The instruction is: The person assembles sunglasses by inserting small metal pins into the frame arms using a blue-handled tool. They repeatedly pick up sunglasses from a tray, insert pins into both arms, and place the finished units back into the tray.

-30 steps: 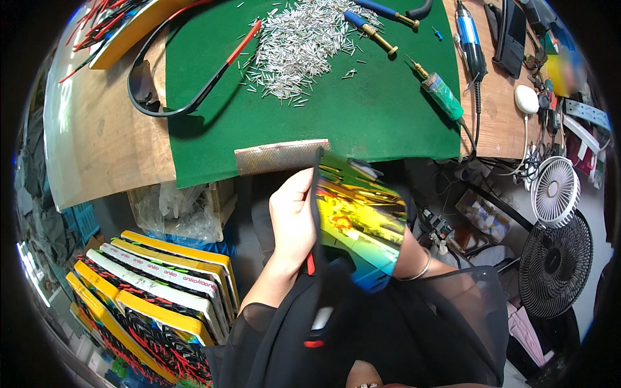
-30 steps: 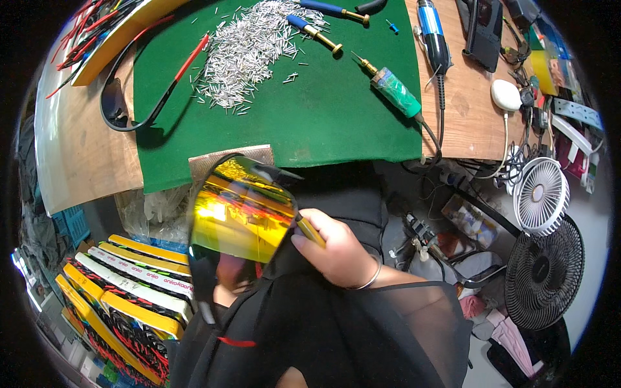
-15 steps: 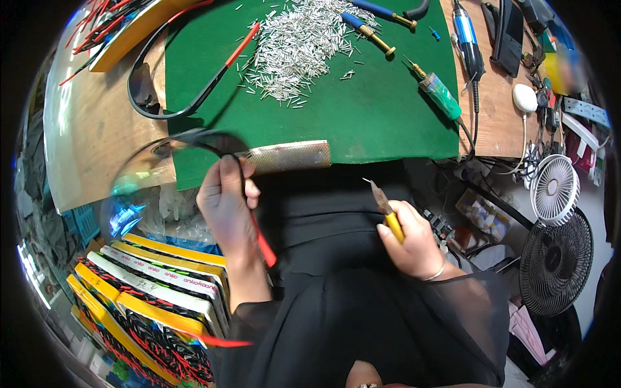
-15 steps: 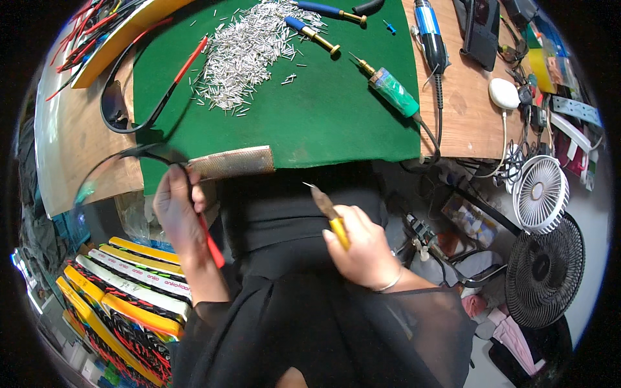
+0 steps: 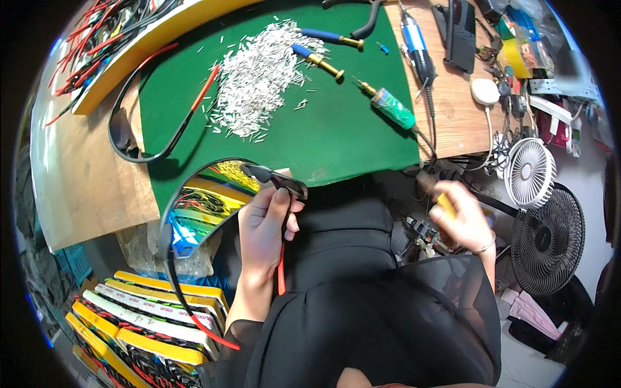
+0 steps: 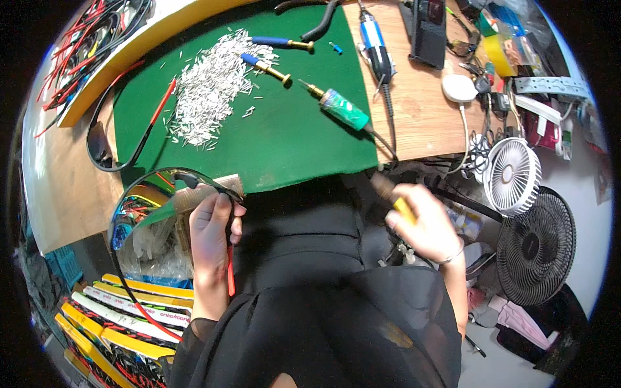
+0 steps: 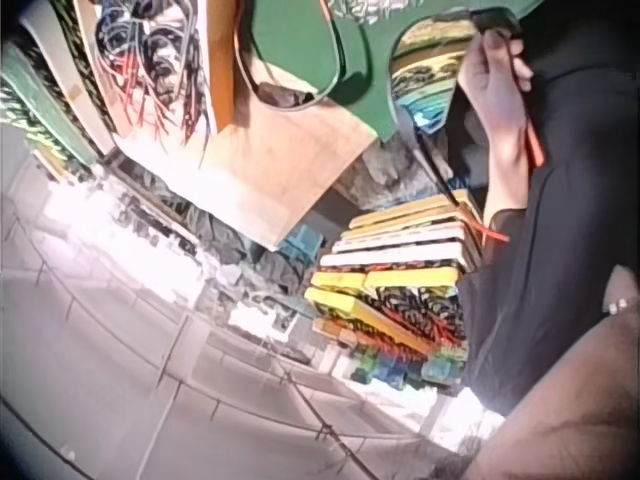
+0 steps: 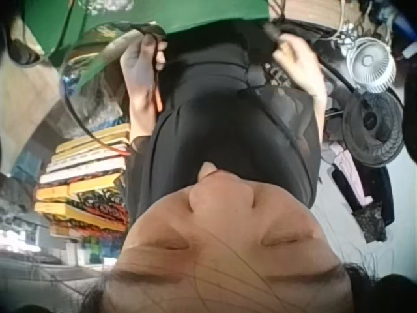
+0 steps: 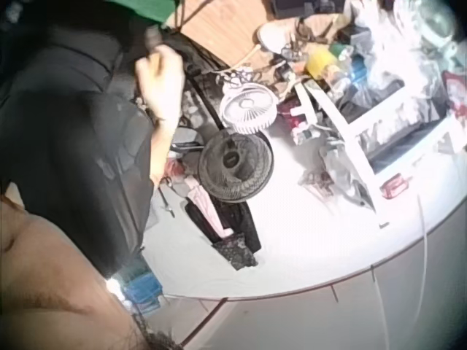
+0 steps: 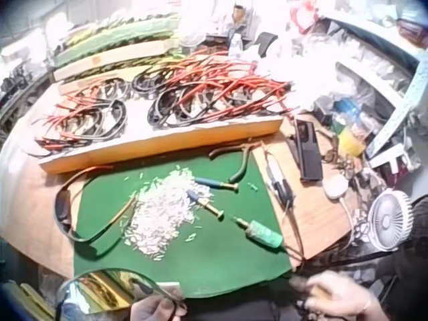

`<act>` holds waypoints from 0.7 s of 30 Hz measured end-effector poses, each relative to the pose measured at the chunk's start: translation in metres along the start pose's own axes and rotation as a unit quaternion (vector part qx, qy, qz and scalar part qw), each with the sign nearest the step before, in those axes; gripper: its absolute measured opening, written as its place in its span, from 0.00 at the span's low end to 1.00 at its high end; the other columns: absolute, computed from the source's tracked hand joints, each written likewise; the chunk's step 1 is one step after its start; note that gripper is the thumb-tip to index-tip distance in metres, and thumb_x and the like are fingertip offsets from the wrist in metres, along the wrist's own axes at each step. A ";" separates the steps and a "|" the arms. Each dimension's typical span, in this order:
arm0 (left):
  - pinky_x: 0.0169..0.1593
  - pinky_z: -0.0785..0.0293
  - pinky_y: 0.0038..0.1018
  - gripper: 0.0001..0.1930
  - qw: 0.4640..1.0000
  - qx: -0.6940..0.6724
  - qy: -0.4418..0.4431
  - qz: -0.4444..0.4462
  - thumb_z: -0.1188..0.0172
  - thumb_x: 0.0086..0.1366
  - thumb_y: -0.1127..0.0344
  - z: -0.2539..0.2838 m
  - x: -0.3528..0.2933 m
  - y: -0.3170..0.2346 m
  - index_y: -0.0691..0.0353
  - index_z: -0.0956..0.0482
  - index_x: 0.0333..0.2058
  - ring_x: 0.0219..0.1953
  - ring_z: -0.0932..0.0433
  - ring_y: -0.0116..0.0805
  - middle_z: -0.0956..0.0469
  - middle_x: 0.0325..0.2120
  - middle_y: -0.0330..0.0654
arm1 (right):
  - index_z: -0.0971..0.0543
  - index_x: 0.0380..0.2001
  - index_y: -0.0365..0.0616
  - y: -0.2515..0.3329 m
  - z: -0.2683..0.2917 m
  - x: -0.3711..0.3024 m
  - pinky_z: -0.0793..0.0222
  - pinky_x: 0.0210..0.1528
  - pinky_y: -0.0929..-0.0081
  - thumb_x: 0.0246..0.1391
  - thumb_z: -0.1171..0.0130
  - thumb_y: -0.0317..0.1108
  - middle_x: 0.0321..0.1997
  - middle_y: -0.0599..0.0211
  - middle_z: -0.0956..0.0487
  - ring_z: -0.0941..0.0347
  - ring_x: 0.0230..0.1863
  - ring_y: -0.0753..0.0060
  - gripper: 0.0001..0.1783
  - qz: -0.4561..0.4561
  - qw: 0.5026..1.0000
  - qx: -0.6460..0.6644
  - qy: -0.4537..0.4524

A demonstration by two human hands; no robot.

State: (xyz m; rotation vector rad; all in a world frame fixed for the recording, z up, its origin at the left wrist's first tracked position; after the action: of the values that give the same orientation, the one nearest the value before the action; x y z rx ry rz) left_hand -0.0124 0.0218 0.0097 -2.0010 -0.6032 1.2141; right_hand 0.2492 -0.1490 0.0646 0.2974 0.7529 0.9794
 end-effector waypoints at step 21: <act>0.24 0.33 0.16 0.09 0.994 0.069 0.066 0.060 0.50 0.62 0.65 -0.017 -0.006 0.011 0.65 0.27 0.34 0.21 0.29 0.21 0.25 0.23 0.38 | 0.27 0.40 0.39 0.113 -0.058 0.086 0.30 0.34 0.72 0.45 0.45 0.25 0.32 0.55 0.26 0.26 0.32 0.59 0.15 0.330 0.937 0.100 -0.060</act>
State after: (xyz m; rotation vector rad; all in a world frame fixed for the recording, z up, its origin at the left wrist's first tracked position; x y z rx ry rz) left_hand 0.0006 0.0047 0.0099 -2.0043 -0.3302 1.1498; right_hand 0.1661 -0.0216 0.0469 0.8165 0.6486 1.5020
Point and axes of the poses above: each hand's wrist, its own x-axis towards the middle knuckle, its own z-axis out of the back of the hand, y = z × x, the point moved 1 cm from there along x, towards the middle knuckle
